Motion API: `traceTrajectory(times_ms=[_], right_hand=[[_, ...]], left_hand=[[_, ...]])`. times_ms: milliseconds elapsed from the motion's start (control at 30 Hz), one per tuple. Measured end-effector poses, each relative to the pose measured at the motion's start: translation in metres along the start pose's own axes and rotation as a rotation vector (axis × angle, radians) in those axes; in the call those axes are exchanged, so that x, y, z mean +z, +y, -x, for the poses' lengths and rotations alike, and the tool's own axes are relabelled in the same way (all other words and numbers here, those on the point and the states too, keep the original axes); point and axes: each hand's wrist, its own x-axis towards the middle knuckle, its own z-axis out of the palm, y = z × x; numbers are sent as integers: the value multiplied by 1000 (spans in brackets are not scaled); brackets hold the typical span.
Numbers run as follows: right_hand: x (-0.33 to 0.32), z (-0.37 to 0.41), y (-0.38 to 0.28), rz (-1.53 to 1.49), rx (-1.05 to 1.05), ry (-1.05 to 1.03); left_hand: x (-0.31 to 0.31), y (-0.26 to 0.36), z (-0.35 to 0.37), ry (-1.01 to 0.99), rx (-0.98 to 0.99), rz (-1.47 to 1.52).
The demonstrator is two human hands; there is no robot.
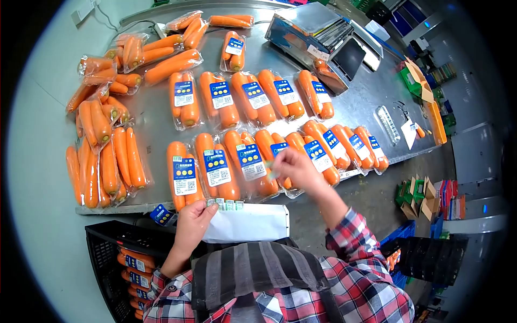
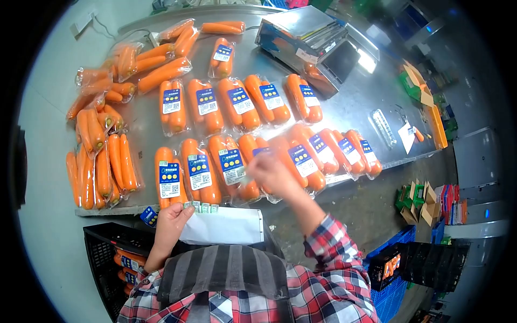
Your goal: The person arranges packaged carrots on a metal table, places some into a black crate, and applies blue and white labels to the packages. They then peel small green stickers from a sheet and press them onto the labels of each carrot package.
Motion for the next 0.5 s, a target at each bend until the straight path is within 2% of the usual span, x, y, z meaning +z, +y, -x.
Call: traceTrajectory(times_ms=[67, 167, 267, 333, 433, 500], right_hand=[[-18, -23, -15, 143, 269, 169], [-33, -55, 22, 187, 289, 282], [-40, -78, 57, 312, 224, 232], [-42, -87, 75, 551, 156, 169], [-34, -88, 66, 933, 54, 326], [-32, -85, 64, 1004, 46, 611]], left_hand=[[3, 9, 2, -21, -15, 51], [4, 11, 4, -35, -24, 28], [4, 11, 7, -23, -5, 14], [4, 10, 8, -20, -4, 19], [-1, 4, 9, -26, -27, 4], [-3, 2, 10, -26, -35, -20]])
